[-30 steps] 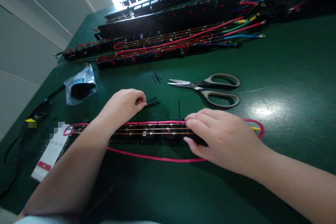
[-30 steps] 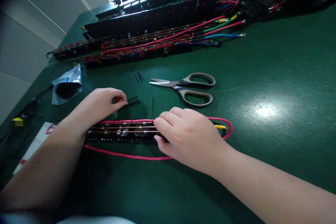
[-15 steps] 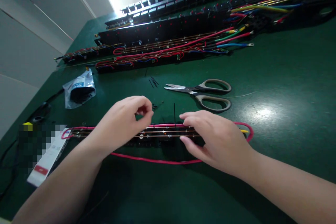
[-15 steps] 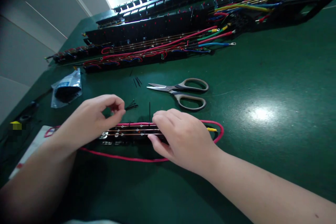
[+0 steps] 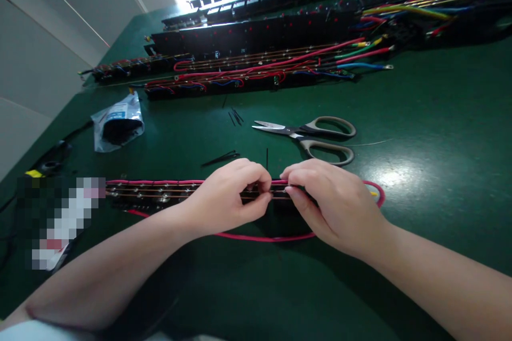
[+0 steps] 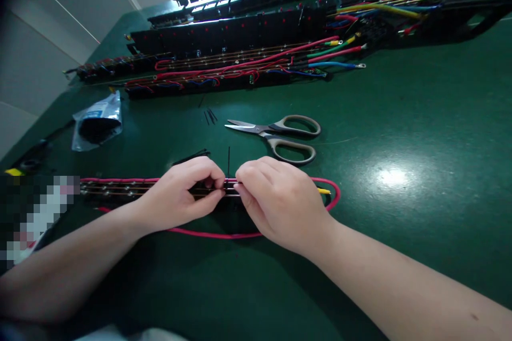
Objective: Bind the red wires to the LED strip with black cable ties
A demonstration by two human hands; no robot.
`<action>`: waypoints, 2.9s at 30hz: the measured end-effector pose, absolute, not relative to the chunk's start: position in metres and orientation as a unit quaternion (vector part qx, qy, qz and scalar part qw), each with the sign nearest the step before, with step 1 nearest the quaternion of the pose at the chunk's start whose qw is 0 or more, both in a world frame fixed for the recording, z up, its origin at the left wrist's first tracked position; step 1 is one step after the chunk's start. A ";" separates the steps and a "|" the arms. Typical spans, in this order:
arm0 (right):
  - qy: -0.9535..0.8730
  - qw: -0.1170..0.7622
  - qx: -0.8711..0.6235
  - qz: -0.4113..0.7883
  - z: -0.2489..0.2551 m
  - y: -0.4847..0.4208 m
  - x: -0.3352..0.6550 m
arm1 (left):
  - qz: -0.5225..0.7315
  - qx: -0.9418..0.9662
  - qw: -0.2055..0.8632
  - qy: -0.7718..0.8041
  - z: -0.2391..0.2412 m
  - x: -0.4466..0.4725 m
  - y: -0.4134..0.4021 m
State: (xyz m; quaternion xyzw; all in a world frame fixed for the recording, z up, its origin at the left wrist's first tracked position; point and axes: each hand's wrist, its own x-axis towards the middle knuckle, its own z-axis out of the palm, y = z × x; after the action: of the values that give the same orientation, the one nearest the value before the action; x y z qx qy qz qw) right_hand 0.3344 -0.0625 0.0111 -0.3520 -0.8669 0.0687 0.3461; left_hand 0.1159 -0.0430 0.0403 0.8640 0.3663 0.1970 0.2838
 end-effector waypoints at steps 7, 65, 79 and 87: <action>-0.870 0.336 -0.352 0.083 0.013 -0.061 0.335 | 0.239 0.870 0.257 0.346 0.036 0.117 -0.044; -0.873 0.330 -0.354 0.055 0.011 -0.060 0.335 | 0.214 0.874 0.255 0.353 0.036 0.117 -0.039; -0.869 0.338 -0.354 0.063 0.011 -0.060 0.335 | 0.221 0.878 0.252 0.341 0.035 0.117 -0.039; -0.869 0.349 -0.343 0.073 0.008 -0.060 0.336 | 0.239 0.885 0.226 0.331 0.033 0.117 -0.040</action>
State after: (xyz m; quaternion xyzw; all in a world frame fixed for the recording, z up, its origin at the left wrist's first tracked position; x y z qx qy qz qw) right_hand 0.3359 -0.0599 0.0079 -0.3429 -0.8689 0.0733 0.3493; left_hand 0.1174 -0.0401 0.0332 0.8846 0.3309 0.2388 0.2258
